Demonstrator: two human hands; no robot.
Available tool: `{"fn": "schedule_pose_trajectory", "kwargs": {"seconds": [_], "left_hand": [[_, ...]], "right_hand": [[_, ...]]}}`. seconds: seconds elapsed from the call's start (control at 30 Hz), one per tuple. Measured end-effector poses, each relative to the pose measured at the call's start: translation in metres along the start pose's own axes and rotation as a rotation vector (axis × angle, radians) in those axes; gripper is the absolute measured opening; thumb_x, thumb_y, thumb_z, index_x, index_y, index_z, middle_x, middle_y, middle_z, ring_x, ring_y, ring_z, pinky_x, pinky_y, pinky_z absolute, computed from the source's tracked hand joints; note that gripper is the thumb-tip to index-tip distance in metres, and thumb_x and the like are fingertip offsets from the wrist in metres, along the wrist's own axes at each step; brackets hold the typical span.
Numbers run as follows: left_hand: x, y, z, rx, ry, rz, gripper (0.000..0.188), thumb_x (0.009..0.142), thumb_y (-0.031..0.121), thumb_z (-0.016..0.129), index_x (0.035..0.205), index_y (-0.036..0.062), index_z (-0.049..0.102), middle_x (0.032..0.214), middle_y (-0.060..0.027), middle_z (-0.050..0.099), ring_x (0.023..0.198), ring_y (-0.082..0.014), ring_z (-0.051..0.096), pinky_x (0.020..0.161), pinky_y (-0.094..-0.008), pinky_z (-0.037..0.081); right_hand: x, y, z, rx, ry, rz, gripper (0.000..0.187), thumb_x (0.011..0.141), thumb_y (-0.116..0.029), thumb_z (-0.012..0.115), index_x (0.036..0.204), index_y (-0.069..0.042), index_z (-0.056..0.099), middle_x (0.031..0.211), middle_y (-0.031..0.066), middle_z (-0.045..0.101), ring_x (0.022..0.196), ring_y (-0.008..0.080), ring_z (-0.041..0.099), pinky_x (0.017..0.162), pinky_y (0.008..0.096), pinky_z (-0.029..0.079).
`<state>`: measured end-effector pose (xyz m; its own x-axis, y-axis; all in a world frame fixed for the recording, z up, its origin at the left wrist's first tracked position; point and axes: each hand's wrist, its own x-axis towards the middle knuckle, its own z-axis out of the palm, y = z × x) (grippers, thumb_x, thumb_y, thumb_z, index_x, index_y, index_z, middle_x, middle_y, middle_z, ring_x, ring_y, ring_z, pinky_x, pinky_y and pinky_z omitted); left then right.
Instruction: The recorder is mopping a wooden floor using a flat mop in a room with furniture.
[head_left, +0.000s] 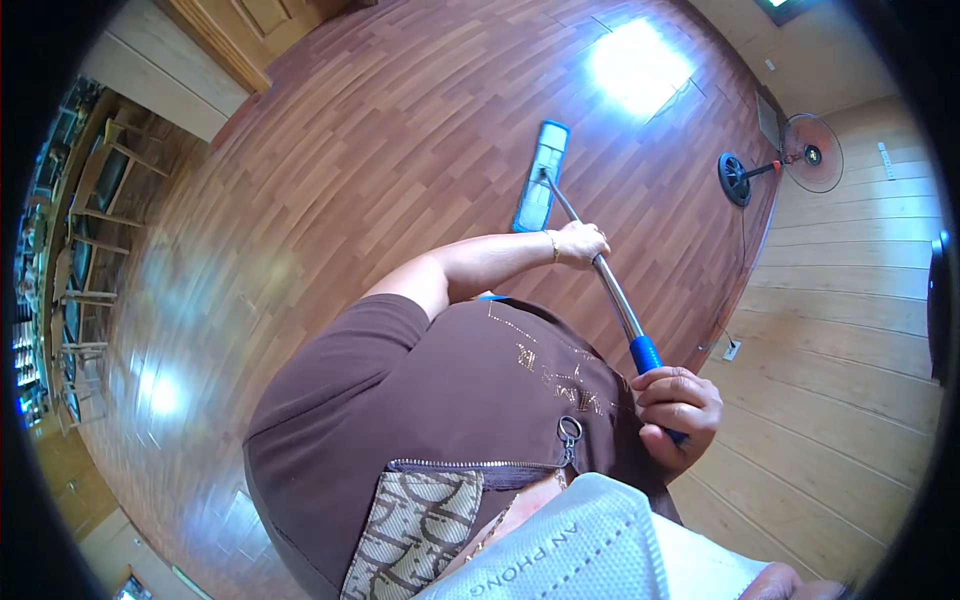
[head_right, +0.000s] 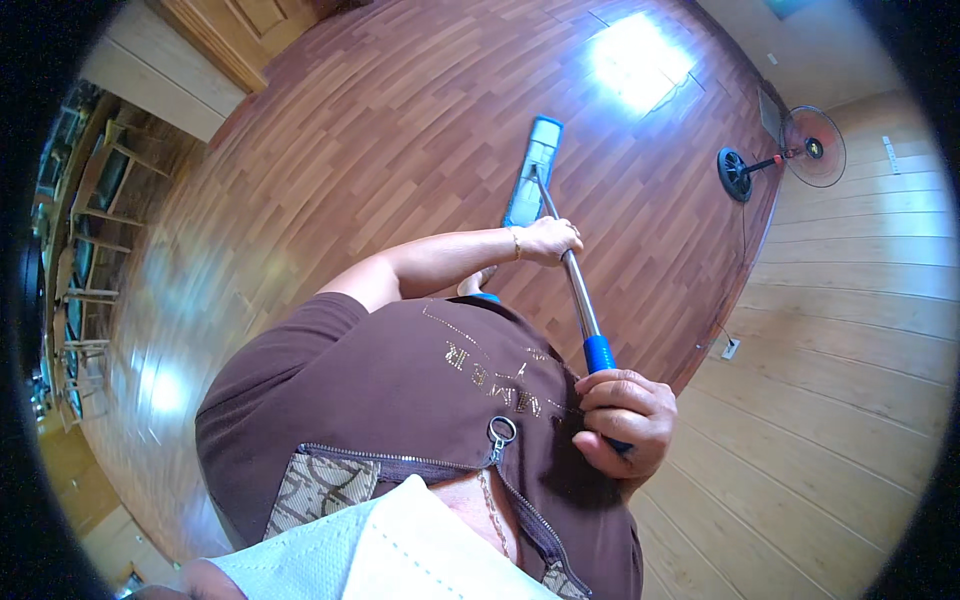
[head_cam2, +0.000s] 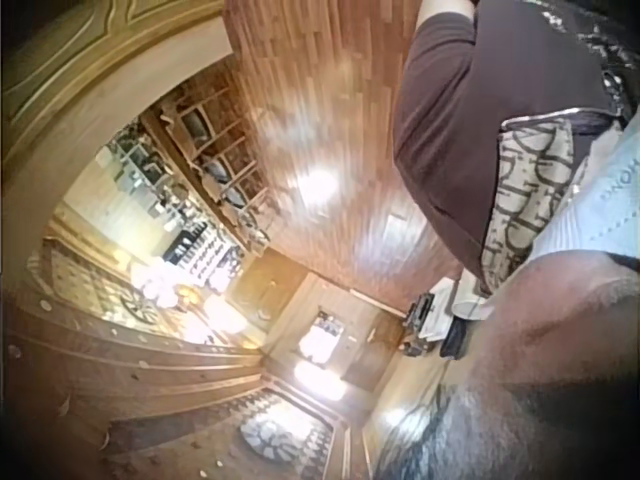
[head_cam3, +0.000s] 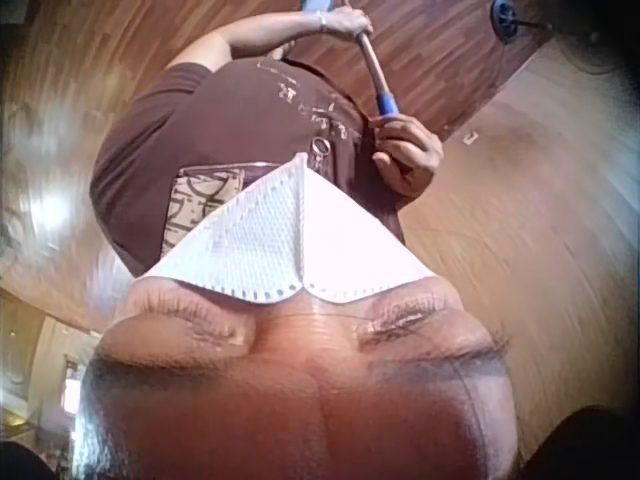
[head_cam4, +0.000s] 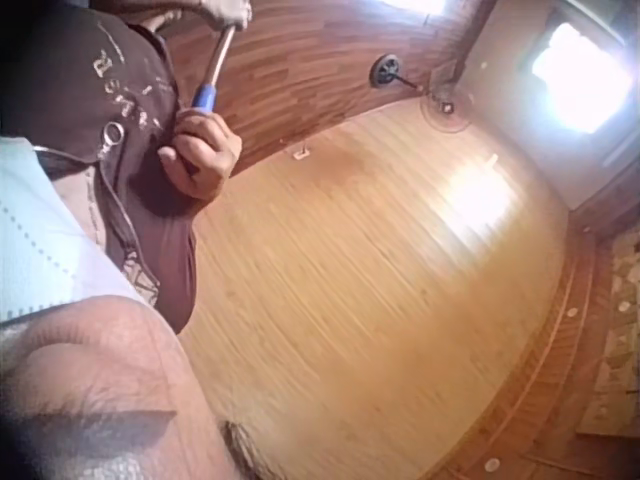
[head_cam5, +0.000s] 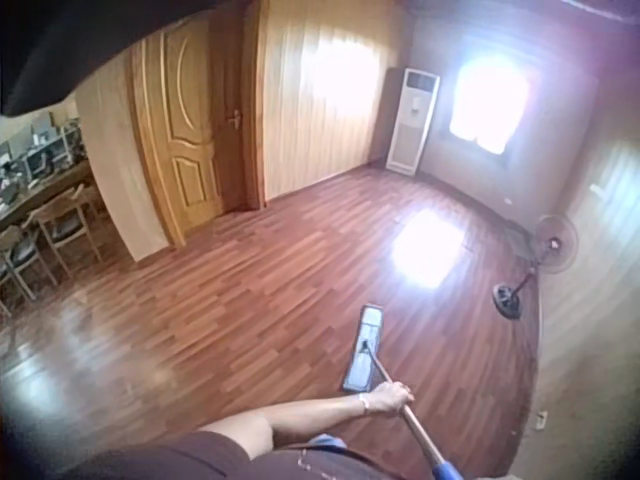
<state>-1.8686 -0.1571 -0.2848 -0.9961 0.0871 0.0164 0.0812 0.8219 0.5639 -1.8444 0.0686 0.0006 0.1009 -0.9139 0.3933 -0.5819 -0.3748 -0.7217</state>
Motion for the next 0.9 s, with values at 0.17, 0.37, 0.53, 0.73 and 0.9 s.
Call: {"fn": "schedule_pose_trajectory", "kwargs": {"seconds": [0.17, 0.37, 0.53, 0.73, 0.9], "left_hand": [[0.054, -0.034, -0.018, 0.058, -0.085, -0.007, 0.013, 0.071, 0.026, 0.071, 0.084, 0.023, 0.068, 0.09, -0.0016, 0.066, 0.102, -0.0262, 0.061, 0.077, -0.0439, 0.051], [0.081, -0.11, -0.036, 0.049, 0.031, -0.181, 0.017, 0.077, 0.022, 0.067, 0.093, 0.0258, 0.071, 0.096, -0.0024, 0.067, 0.104, -0.0256, 0.061, 0.081, -0.0431, 0.051], [0.071, -0.169, -0.081, 0.05, 0.087, -0.379, 0.023, 0.081, 0.032, 0.066, 0.103, 0.0293, 0.072, 0.107, -0.0048, 0.067, 0.111, -0.0272, 0.059, 0.087, -0.0461, 0.05], [0.014, -0.204, -0.11, 0.042, 0.334, -0.528, 0.017, 0.075, 0.019, 0.064, 0.091, 0.0208, 0.07, 0.095, -0.0044, 0.068, 0.103, -0.0301, 0.06, 0.085, -0.0454, 0.051], [-0.069, -0.241, -0.111, 0.184, 0.497, -0.53, 0.012, 0.066, 0.018, 0.069, 0.077, 0.0159, 0.063, 0.081, -0.0064, 0.066, 0.084, -0.0294, 0.063, 0.078, -0.041, 0.049]], "right_hand": [[0.005, 0.05, -0.006, 0.044, 0.31, 0.008, 0.021, 0.071, -0.017, 0.075, 0.071, 0.001, 0.064, 0.074, 0.0119, 0.062, 0.071, 0.0309, 0.067, 0.066, 0.0382, 0.056], [0.057, 0.108, -0.017, 0.007, 0.313, 0.076, 0.023, 0.077, -0.017, 0.072, 0.068, 0.002, 0.062, 0.07, 0.0125, 0.061, 0.072, 0.031, 0.067, 0.069, 0.0389, 0.055], [0.112, 0.158, -0.033, 0.09, 0.308, -0.001, 0.019, 0.073, -0.013, 0.07, 0.067, 0.002, 0.06, 0.068, 0.0131, 0.061, 0.07, 0.0298, 0.067, 0.068, 0.0383, 0.055], [0.158, 0.2, -0.047, 0.237, 0.241, -0.129, 0.018, 0.072, -0.015, 0.067, 0.066, 0.001, 0.06, 0.067, 0.0129, 0.062, 0.065, 0.0294, 0.067, 0.062, 0.0365, 0.055], [0.199, 0.229, -0.033, 0.383, 0.113, -0.196, 0.012, 0.071, -0.014, 0.065, 0.068, -0.003, 0.061, 0.066, 0.011, 0.063, 0.069, 0.0284, 0.07, 0.062, 0.0354, 0.056]]}}
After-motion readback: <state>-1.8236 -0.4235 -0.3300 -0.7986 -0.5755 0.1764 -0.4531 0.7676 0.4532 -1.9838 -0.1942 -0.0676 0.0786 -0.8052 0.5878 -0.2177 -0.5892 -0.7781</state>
